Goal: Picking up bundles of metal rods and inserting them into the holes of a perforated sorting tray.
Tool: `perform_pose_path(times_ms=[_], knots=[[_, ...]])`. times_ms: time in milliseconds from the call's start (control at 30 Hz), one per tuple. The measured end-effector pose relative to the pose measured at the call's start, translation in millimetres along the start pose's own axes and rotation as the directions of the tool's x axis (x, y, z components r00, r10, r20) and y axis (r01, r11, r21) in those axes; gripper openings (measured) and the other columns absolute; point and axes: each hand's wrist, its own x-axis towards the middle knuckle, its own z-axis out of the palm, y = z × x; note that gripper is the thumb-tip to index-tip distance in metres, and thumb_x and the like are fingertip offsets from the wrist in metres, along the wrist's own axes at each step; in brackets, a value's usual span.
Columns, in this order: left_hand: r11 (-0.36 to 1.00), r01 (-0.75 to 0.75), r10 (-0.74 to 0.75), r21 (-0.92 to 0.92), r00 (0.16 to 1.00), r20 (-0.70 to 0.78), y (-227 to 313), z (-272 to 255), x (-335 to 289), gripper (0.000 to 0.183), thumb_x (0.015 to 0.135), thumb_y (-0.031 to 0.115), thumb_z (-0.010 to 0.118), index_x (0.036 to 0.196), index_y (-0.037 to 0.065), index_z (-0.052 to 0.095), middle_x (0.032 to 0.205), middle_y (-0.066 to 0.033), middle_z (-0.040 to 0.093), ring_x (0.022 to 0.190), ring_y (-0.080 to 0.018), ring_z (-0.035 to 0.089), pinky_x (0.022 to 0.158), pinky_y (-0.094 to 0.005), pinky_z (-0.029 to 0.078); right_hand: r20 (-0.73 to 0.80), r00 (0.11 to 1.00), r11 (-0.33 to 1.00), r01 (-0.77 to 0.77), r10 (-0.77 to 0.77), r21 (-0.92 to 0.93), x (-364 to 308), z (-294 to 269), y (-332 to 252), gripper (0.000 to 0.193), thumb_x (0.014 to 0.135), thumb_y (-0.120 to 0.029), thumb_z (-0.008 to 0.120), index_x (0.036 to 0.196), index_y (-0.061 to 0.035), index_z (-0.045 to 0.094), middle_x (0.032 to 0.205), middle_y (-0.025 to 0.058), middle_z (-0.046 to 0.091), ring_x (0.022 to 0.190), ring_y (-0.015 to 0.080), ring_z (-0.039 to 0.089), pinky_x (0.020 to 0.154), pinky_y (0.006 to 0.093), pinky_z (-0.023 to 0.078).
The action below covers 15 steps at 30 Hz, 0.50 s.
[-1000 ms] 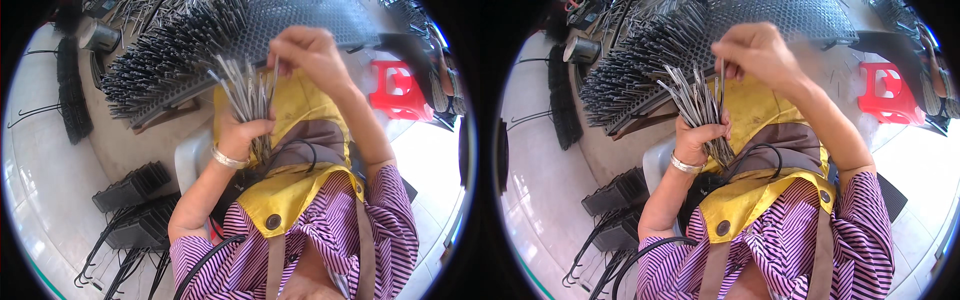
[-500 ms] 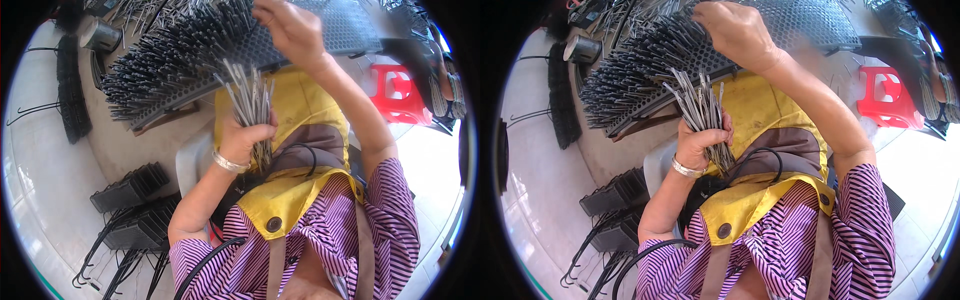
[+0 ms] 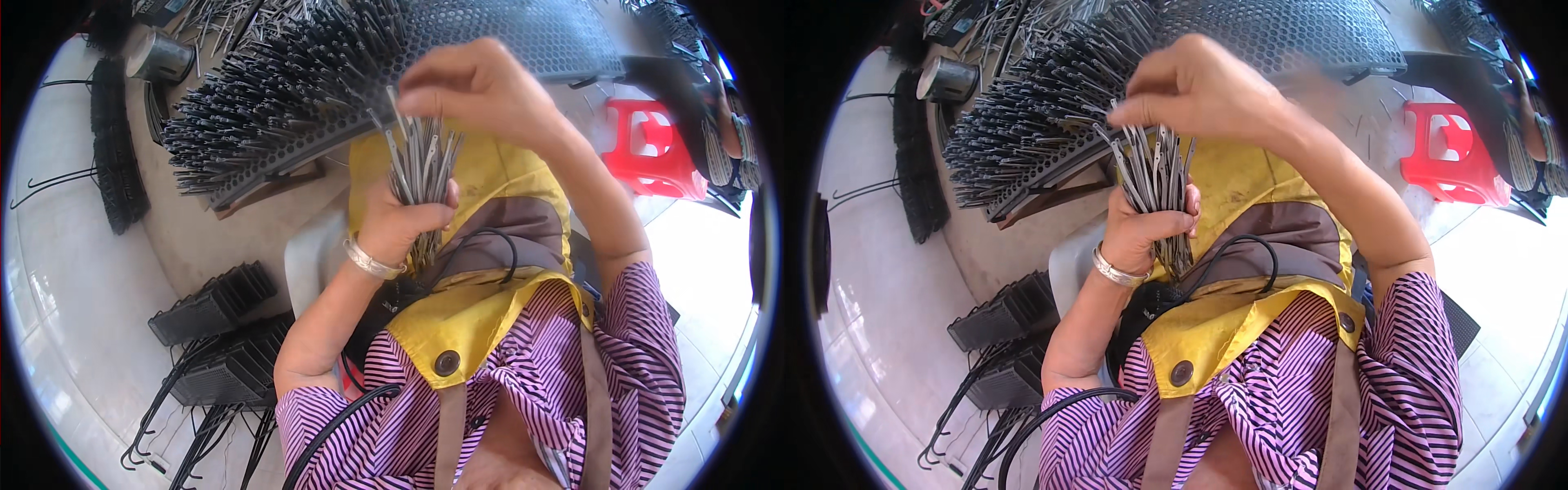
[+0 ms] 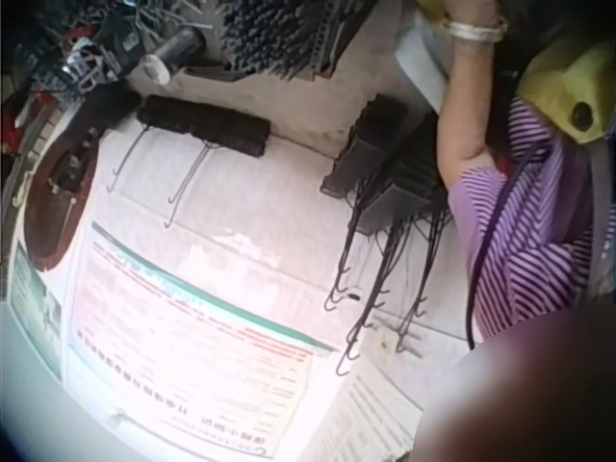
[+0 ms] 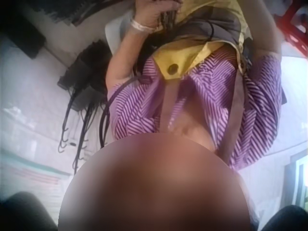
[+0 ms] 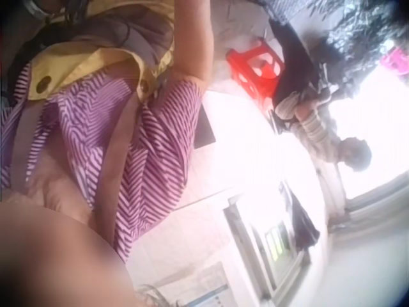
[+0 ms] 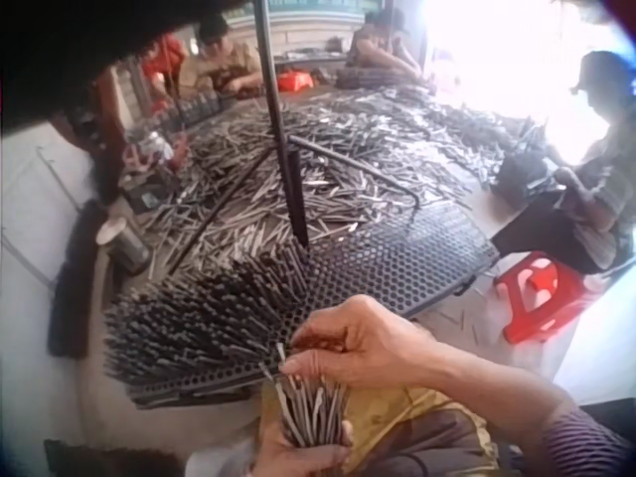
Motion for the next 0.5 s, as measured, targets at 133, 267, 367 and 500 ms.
perform_pose_path(times_ms=[133, 267, 367, 500], knots=[[0.993, -0.048, 0.049, 0.111, 0.999, -0.005, -4, -3, 3, 0.022, 0.062, -0.003, 0.06, 0.083, 0.003, 0.055, 0.074, -0.0018, 0.057, 0.066, -0.009, 0.054, 0.057, -0.0212, 0.043, 0.169, 0.985, 0.993, -0.046, 0.027, 0.111, -11, 4, 4, 0.016, 0.078, -0.012, 0.062, 0.085, 0.0023, 0.063, 0.072, 0.0042, 0.062, 0.07, 0.0063, 0.057, 0.061, 0.0208, 0.046], [0.982, -0.076, 0.079, 0.171, 0.997, -0.012, -4, -4, 5, 0.02, 0.062, -0.003, 0.06, 0.081, 0.003, 0.056, 0.073, -0.0011, 0.057, 0.064, -0.0085, 0.054, 0.057, -0.0214, 0.043, -0.027, 0.992, 0.936, -0.107, 0.123, 0.335, -11, -6, 7, 0.015, 0.078, -0.012, 0.061, 0.087, 0.0004, 0.064, 0.077, 0.0072, 0.064, 0.074, 0.0108, 0.06, 0.065, 0.0229, 0.049], [0.99, -0.053, 0.057, 0.13, 0.998, -0.029, -4, -5, 4, 0.02, 0.062, -0.003, 0.06, 0.08, 0.003, 0.056, 0.072, -0.0013, 0.057, 0.062, -0.0084, 0.054, 0.056, -0.0214, 0.044, -0.147, 0.977, 0.833, -0.05, 0.155, 0.551, -4, -22, 6, 0.016, 0.077, -0.012, 0.062, 0.088, -0.0002, 0.064, 0.077, 0.0081, 0.064, 0.072, 0.0119, 0.061, 0.065, 0.0239, 0.05], [0.993, -0.029, 0.034, 0.117, 0.999, -0.035, -3, -3, 5, 0.02, 0.062, -0.004, 0.059, 0.081, 0.002, 0.056, 0.071, -0.0016, 0.057, 0.061, -0.0084, 0.054, 0.055, -0.0217, 0.044, -0.301, 0.942, 0.716, 0.107, 0.15, 0.69, 12, -27, 14, 0.009, 0.082, -0.006, 0.056, 0.085, 0.0019, 0.059, 0.074, 0.0109, 0.063, 0.06, 0.0148, 0.06, 0.051, 0.025, 0.05]])
